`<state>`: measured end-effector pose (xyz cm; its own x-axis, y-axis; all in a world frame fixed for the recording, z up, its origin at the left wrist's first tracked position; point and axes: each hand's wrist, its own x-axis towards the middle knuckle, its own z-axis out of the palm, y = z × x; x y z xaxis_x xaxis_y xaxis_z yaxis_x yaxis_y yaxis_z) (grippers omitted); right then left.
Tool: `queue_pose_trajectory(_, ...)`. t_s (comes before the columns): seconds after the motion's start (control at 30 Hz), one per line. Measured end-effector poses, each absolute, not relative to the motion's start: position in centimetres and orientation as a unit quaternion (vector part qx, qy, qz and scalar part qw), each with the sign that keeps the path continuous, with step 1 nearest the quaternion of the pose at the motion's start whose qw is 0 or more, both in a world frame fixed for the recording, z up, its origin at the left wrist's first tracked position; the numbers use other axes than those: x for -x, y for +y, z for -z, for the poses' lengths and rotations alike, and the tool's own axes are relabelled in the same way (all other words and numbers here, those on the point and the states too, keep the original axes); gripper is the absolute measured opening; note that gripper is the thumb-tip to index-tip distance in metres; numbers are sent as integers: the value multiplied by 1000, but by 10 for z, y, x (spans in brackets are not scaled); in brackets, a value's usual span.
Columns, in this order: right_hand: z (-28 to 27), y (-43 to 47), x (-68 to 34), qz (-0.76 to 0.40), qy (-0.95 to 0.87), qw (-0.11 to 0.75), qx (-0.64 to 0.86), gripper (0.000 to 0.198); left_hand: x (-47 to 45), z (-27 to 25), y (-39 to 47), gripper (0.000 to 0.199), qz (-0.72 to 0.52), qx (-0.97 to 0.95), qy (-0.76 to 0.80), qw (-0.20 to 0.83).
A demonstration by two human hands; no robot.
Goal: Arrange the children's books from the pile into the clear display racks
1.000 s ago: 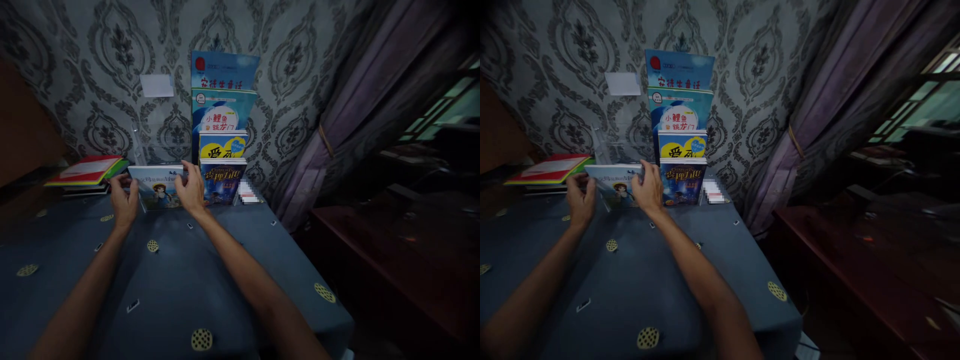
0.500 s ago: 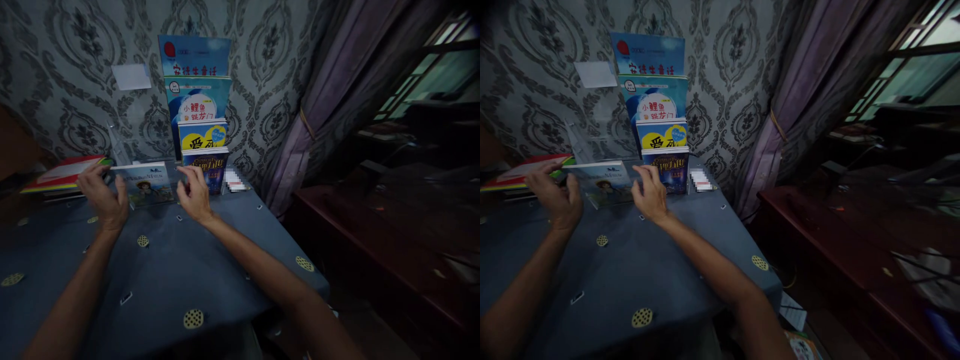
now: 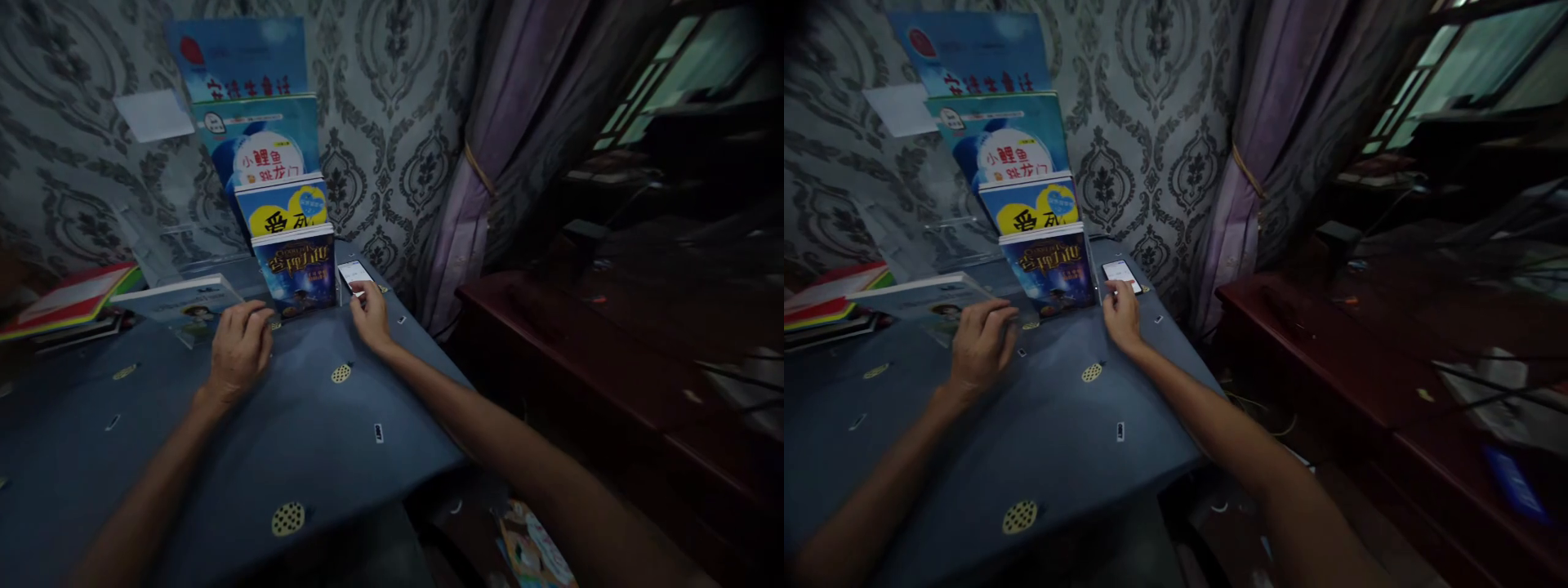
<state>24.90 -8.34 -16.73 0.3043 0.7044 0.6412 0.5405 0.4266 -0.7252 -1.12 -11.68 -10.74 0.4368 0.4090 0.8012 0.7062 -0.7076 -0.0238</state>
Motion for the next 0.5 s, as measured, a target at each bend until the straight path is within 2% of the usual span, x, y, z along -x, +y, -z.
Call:
queue_pose_trajectory(0.27, 159, -67, -242, -40, -642, 598, 479, 48, -22, 110, -97, 62, 480, 775, -411, 12)
queue_pose_trajectory(0.37, 153, -63, -238, -48, -645, 606, 463, 53, -30, 113, -87, 66, 508, 749, -423, -37)
queue_pose_trajectory(0.5, 149, -60, -232, -57, -645, 616, 448, 58, -32, 113, -79, 63, 518, 739, -427, -55)
